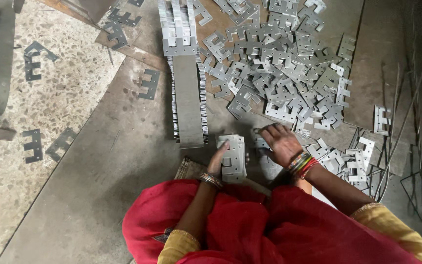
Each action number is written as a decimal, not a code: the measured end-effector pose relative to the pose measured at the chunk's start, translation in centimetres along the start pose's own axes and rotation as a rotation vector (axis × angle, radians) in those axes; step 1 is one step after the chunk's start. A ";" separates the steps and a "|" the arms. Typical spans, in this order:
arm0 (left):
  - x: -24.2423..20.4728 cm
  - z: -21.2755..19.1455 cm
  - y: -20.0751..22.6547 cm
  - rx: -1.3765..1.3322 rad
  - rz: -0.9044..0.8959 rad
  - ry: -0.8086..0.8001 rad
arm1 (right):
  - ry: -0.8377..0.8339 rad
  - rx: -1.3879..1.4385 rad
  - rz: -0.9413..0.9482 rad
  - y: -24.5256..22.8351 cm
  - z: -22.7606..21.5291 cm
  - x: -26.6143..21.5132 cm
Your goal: The person sits on the floor and repeatedly picks up small metal brackets from a large pile, aligns them, and stacks them into neat piles. The person occasionally uses a metal rod to adjust the pile.
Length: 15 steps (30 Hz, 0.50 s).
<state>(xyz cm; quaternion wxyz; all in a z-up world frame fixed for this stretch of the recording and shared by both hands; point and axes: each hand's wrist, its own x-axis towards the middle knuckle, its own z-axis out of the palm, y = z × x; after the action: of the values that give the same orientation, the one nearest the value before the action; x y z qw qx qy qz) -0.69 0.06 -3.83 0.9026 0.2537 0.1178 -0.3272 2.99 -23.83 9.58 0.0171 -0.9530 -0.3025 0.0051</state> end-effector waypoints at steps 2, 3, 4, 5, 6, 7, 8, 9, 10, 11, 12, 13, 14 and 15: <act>0.2 -0.8 -0.8 0.068 -0.032 0.086 | -0.123 -0.223 -0.049 -1.0 2.0 1.0; 0.3 -1.2 -1.2 0.053 -0.046 0.094 | -0.195 -0.149 0.015 -1.0 2.5 1.0; 0.4 -1.5 -1.4 0.039 -0.057 0.103 | -0.264 -0.076 0.077 -0.9 2.7 1.4; 0.5 -1.8 -1.5 0.024 -0.068 0.111 | -0.332 -0.002 0.139 -0.7 2.8 1.6; 0.5 -1.9 -1.6 0.006 -0.058 0.110 | -0.495 0.027 0.293 -0.4 2.6 1.7; 0.5 -2.0 -1.5 -0.012 -0.047 0.108 | -0.664 0.056 0.437 0.1 2.3 1.9; 0.5 -1.8 -1.3 -0.031 -0.038 0.105 | -0.841 0.084 0.572 0.7 1.9 2.1; 0.5 -1.6 -1.0 -0.016 -0.037 0.123 | -0.718 0.133 0.576 1.1 1.5 2.1; 0.2 -1.1 -0.9 -0.002 -0.042 0.140 | -0.598 0.182 0.580 1.6 1.2 1.8; 0.1 -0.5 -0.8 0.011 -0.046 0.157 | -0.478 0.230 0.579 1.7 1.1 1.6; 0.0 0.2 -0.5 0.023 -0.020 0.135 | -0.408 0.168 0.491 2.0 1.1 1.5; -0.2 1.0 -0.2 0.034 0.006 0.114 | -0.339 0.106 0.401 2.0 1.3 1.4; -0.3 1.8 0.3 0.047 0.034 0.094 | -0.270 0.046 0.306 1.9 1.7 1.6; -0.4 2.5 0.6 0.021 0.050 0.105 | -0.247 0.058 0.329 2.1 2.0 1.6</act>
<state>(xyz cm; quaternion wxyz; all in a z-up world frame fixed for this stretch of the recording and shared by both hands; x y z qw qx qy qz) -0.53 -0.66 -1.36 0.9004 0.2827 0.1551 -0.2920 5.49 -24.57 7.51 0.0065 -0.9808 -0.1423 0.1332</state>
